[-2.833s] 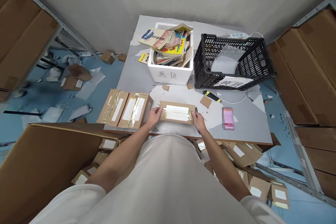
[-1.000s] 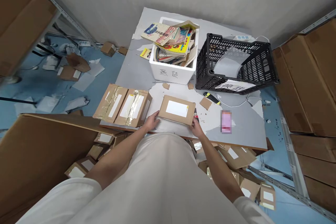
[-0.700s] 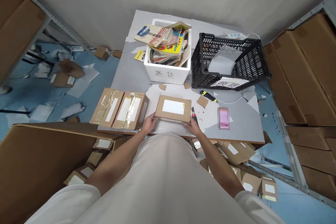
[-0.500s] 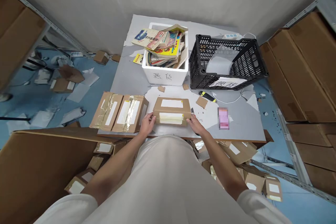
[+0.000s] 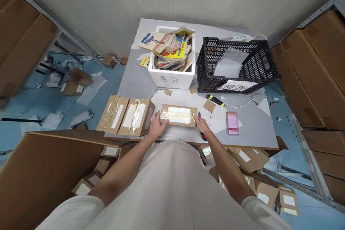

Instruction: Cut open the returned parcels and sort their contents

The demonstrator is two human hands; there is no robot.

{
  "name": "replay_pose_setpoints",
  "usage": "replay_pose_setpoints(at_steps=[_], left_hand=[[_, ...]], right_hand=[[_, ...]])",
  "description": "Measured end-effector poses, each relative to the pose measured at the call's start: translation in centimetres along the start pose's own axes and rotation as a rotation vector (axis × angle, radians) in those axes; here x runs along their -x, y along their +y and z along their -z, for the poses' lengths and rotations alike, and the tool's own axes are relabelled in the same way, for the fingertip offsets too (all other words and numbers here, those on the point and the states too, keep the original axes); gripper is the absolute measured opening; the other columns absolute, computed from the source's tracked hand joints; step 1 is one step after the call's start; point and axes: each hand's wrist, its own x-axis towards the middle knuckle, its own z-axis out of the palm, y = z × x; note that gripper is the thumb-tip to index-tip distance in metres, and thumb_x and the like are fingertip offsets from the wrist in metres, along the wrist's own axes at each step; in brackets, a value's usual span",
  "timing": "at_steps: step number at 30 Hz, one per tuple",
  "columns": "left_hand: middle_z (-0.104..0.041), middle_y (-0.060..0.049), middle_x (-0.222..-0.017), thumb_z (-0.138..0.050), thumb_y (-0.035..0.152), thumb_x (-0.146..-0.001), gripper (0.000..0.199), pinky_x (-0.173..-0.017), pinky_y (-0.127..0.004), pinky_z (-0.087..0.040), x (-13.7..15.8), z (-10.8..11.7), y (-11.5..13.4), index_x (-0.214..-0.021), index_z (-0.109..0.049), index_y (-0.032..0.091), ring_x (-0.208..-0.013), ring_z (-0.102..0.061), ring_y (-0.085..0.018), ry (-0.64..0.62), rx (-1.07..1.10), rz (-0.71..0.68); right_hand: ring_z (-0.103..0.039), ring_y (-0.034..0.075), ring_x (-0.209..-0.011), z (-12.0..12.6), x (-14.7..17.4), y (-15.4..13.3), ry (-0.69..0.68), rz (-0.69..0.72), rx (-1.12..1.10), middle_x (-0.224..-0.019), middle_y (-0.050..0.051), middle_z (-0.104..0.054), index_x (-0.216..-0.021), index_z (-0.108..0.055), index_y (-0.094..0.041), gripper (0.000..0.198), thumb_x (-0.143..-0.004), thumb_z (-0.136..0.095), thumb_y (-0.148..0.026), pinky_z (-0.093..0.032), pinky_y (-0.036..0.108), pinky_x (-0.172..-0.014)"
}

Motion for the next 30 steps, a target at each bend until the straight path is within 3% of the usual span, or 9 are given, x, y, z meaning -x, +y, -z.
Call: replay_pose_setpoints(at_steps=[5,10,13,16,20,23,25,27,30], left_hand=[[-0.054,-0.013,-0.127,-0.055,0.036,-0.086,0.033,-0.110,-0.048,-0.025,2.1,-1.5,0.8,-0.116,-0.063,0.024,-0.124,-0.043,-0.030,-0.130,-0.075,-0.322],[-0.059,-0.011,-0.122,-0.048,0.030,-0.090,0.028,-0.107,-0.049,-0.027,2.0,-2.0,0.5,-0.111,-0.065,0.027,-0.120,-0.047,-0.029,-0.184,-0.129,-0.350],[-0.059,-0.011,-0.123,-0.046,0.031,-0.090,0.029,-0.106,-0.049,-0.028,1.9,-2.0,0.3,-0.112,-0.065,0.027,-0.119,-0.047,-0.029,-0.188,-0.173,-0.369],[-0.058,-0.012,-0.124,-0.046,0.031,-0.090,0.031,-0.106,-0.050,-0.028,2.0,-2.0,0.3,-0.115,-0.063,0.025,-0.120,-0.045,-0.030,-0.192,-0.221,-0.396],[-0.056,-0.014,-0.127,-0.048,0.028,-0.087,0.036,-0.107,-0.051,-0.026,2.3,-2.1,0.4,-0.122,-0.060,0.023,-0.121,-0.044,-0.031,-0.188,-0.290,-0.444],[-0.055,-0.014,-0.126,-0.050,0.026,-0.086,0.044,-0.108,-0.052,-0.026,2.5,-2.1,0.6,-0.130,-0.054,0.022,-0.121,-0.044,-0.031,-0.188,-0.357,-0.483],[-0.055,-0.014,-0.126,-0.049,0.025,-0.085,0.047,-0.107,-0.052,-0.027,2.6,-2.1,0.6,-0.132,-0.052,0.022,-0.121,-0.044,-0.031,-0.172,-0.406,-0.504],[-0.055,-0.015,-0.126,-0.048,0.023,-0.086,0.047,-0.107,-0.052,-0.028,2.6,-2.2,0.6,-0.132,-0.051,0.021,-0.122,-0.044,-0.030,-0.148,-0.455,-0.528],[-0.055,-0.015,-0.126,-0.047,0.023,-0.086,0.046,-0.106,-0.051,-0.029,2.6,-2.3,0.5,-0.132,-0.051,0.020,-0.122,-0.044,-0.030,-0.125,-0.504,-0.568]], right_hand=[[-0.061,0.024,-0.073,-0.1,0.1,1.8,0.031,-0.040,-0.044,-0.078,0.006,-0.067,-0.093,-0.067,-0.021,0.060,-0.090,-0.024,-0.063,-0.046,0.036,-0.077],[-0.053,0.030,-0.110,-0.5,1.5,5.8,0.319,-0.168,0.134,-0.111,0.015,-0.059,-0.117,-0.058,-0.018,0.046,-0.084,-0.051,-0.049,-0.040,0.041,-0.094],[-0.046,0.035,-0.117,-1.3,2.1,7.4,0.268,-0.270,0.244,-0.118,0.017,-0.053,-0.124,-0.051,-0.020,0.065,-0.065,-0.074,-0.033,-0.038,0.047,-0.096],[-0.050,0.035,-0.114,-1.7,2.2,7.7,0.193,-0.303,0.267,-0.119,0.018,-0.052,-0.130,-0.047,-0.020,0.064,-0.069,-0.068,-0.022,-0.038,0.050,-0.096],[-0.049,0.033,-0.118,-0.1,2.2,5.9,0.260,-0.194,0.191,-0.126,0.020,-0.050,-0.141,-0.035,-0.016,0.059,-0.083,-0.046,-0.022,-0.037,0.049,-0.099],[-0.042,0.029,-0.126,2.2,2.1,2.0,0.396,0.055,0.163,-0.137,0.016,-0.044,-0.148,-0.020,-0.017,0.061,-0.089,-0.031,-0.022,-0.037,0.046,-0.102],[-0.045,0.027,-0.124,3.3,1.9,-1.6,0.231,0.270,0.290,-0.137,0.013,-0.045,-0.150,-0.015,-0.021,0.061,-0.091,-0.030,-0.023,-0.040,0.044,-0.099],[-0.053,0.025,-0.114,3.6,1.4,-5.4,-0.102,0.472,0.504,-0.131,0.010,-0.051,-0.151,-0.014,-0.028,0.062,-0.092,-0.033,-0.022,-0.045,0.038,-0.090],[-0.062,0.022,-0.094,2.6,0.2,-9.6,-0.399,0.608,0.841,-0.116,0.007,-0.058,-0.150,-0.014,-0.037,0.068,-0.090,-0.032,-0.011,-0.047,0.032,-0.077]])
